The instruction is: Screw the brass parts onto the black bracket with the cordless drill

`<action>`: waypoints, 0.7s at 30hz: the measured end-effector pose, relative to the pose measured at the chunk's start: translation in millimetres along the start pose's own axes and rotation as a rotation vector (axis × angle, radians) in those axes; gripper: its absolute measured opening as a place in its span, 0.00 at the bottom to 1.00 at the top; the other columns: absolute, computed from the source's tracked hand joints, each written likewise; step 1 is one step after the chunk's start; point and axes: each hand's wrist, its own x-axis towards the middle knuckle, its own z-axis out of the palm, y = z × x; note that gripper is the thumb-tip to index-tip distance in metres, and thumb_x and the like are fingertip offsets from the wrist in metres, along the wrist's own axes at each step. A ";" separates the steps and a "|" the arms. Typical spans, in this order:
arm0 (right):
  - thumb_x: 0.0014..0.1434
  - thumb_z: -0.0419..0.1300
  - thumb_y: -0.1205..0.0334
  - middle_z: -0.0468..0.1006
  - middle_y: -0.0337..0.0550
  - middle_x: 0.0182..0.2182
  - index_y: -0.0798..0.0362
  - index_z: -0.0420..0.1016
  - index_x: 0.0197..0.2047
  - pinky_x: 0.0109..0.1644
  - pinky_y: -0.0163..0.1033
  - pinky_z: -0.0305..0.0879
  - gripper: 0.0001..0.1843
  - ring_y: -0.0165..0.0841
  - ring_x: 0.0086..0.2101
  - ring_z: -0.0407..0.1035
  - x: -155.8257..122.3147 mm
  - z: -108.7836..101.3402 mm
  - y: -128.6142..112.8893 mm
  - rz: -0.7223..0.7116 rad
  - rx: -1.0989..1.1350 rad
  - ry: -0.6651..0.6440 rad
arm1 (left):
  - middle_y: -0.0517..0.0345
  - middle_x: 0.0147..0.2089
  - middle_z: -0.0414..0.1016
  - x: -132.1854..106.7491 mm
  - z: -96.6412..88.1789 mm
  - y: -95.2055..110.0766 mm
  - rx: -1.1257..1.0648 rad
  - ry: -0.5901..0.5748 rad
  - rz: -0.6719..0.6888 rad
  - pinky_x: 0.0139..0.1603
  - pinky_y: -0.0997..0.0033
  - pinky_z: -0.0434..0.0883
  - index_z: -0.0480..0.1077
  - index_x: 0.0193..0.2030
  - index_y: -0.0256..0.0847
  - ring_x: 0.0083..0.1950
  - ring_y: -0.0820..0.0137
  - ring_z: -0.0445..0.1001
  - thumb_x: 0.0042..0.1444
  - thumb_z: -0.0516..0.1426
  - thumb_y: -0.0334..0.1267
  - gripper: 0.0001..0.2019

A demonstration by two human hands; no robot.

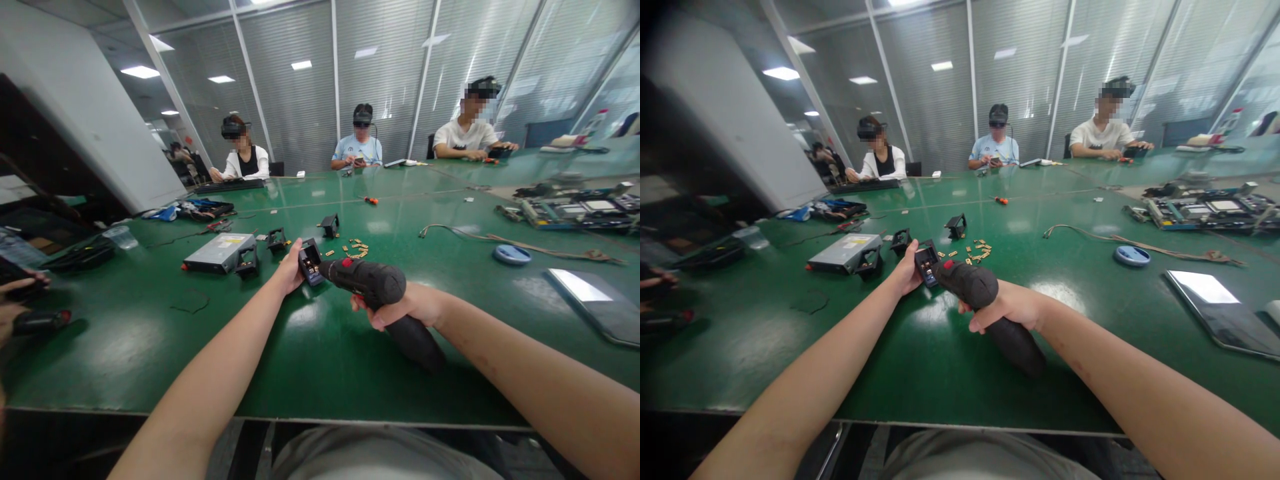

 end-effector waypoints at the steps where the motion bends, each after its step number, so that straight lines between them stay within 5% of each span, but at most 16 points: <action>1: 0.36 0.76 0.66 0.76 0.38 0.31 0.56 0.76 0.39 0.33 0.36 0.67 0.24 0.29 0.27 0.70 0.2 -0.3 0.4 -0.004 0.001 -0.003 | 0.47 0.34 0.81 -0.3 0.2 0.3 0.003 0.002 0.001 0.40 0.61 0.78 0.74 0.44 0.37 0.34 0.61 0.82 0.61 0.56 0.59 0.24; 21: 0.38 0.76 0.67 0.77 0.40 0.32 0.57 0.77 0.42 0.31 0.35 0.66 0.25 0.30 0.28 0.69 3.2 -5.0 10.9 -0.054 0.005 -0.004 | 0.48 0.33 0.81 -2.0 0.0 1.2 0.030 -0.008 -0.019 0.38 0.62 0.78 0.73 0.44 0.37 0.32 0.61 0.81 0.62 0.54 0.61 0.25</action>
